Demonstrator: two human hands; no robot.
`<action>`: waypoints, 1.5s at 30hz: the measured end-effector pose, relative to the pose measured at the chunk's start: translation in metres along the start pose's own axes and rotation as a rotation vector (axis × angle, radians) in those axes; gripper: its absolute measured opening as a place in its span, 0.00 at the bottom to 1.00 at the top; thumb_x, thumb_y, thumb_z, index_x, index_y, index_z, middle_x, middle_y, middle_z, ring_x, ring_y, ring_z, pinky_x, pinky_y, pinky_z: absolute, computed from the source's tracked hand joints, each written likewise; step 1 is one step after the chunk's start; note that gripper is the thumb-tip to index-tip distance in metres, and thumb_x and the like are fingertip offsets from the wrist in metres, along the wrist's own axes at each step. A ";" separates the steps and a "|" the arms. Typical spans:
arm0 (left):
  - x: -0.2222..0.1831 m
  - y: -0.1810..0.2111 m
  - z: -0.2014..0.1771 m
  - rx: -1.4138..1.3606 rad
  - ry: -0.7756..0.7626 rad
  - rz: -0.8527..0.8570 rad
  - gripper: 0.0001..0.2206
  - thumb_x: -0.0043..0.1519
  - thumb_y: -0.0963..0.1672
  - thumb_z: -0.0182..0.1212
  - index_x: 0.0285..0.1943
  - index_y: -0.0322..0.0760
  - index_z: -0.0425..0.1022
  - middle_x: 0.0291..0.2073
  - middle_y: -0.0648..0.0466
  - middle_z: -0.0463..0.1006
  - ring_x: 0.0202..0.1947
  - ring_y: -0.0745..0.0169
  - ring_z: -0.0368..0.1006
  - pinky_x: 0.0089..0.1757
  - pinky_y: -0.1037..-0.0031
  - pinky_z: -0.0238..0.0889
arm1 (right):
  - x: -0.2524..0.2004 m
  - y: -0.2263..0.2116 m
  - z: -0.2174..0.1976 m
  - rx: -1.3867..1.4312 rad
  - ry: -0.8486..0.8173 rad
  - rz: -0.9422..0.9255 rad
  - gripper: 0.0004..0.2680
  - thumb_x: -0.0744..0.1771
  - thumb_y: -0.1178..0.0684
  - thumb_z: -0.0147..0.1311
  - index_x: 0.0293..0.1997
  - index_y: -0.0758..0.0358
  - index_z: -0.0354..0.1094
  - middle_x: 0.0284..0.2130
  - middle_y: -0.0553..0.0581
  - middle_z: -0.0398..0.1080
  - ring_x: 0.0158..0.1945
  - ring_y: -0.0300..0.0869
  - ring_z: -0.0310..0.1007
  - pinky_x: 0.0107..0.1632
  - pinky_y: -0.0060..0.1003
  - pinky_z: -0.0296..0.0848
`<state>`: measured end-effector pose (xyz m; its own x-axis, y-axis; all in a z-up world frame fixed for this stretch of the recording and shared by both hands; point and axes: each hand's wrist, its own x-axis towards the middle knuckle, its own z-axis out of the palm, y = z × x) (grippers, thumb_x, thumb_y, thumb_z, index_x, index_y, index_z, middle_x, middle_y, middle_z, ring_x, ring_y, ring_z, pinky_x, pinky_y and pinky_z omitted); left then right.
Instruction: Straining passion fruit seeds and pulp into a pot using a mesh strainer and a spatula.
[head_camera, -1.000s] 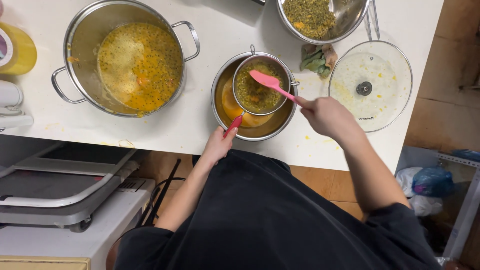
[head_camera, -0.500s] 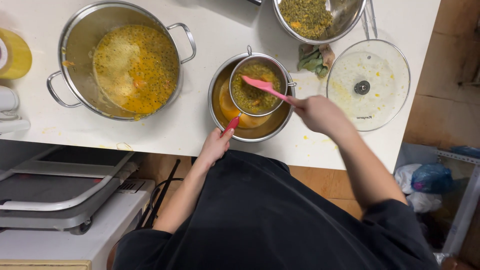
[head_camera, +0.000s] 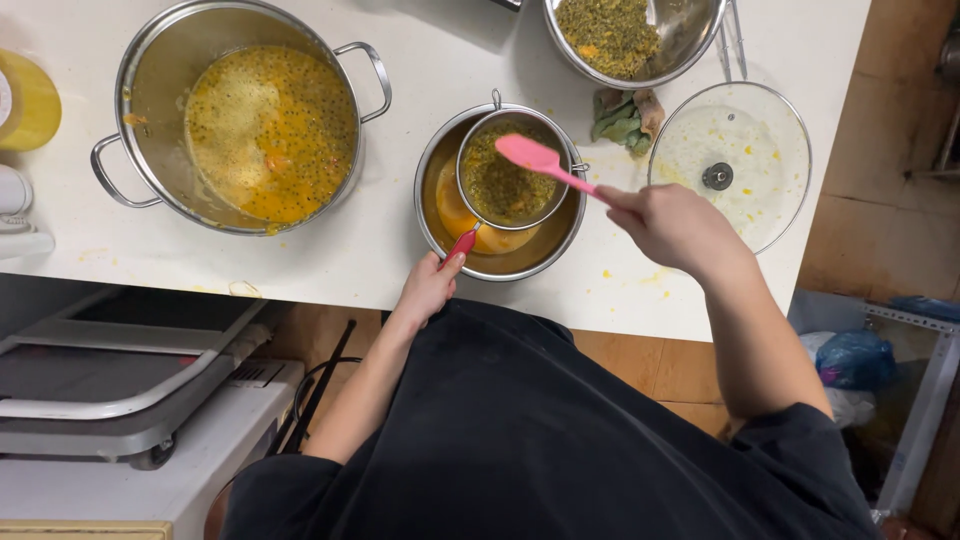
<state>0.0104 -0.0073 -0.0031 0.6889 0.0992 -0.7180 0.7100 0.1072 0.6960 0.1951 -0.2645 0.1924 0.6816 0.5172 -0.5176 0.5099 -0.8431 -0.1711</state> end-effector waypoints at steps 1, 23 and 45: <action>0.000 0.001 0.001 0.000 0.000 0.004 0.18 0.67 0.53 0.57 0.40 0.32 0.70 0.15 0.60 0.66 0.11 0.73 0.57 0.16 0.76 0.49 | 0.001 0.001 0.001 -0.002 0.004 0.000 0.14 0.68 0.47 0.51 0.62 0.39 0.71 0.27 0.65 0.74 0.32 0.58 0.75 0.41 0.51 0.73; 0.001 -0.011 0.008 -0.160 -0.009 -0.016 0.15 0.67 0.51 0.58 0.43 0.34 0.68 0.16 0.61 0.66 0.12 0.75 0.54 0.16 0.78 0.45 | 0.044 0.030 0.035 -0.310 -0.224 0.070 0.15 0.70 0.53 0.46 0.65 0.47 0.66 0.38 0.59 0.75 0.40 0.53 0.78 0.39 0.50 0.76; 0.009 -0.008 0.001 -0.074 -0.026 0.001 0.16 0.66 0.52 0.57 0.43 0.34 0.71 0.14 0.60 0.67 0.10 0.74 0.56 0.15 0.78 0.48 | 0.031 0.038 0.086 1.325 -0.365 0.311 0.17 0.68 0.53 0.47 0.64 0.70 0.64 0.28 0.69 0.78 0.11 0.38 0.63 0.14 0.32 0.61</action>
<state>0.0111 -0.0083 -0.0156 0.6940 0.0738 -0.7162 0.6970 0.1804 0.6940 0.1910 -0.2934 0.0979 0.3967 0.3927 -0.8297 -0.6387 -0.5312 -0.5567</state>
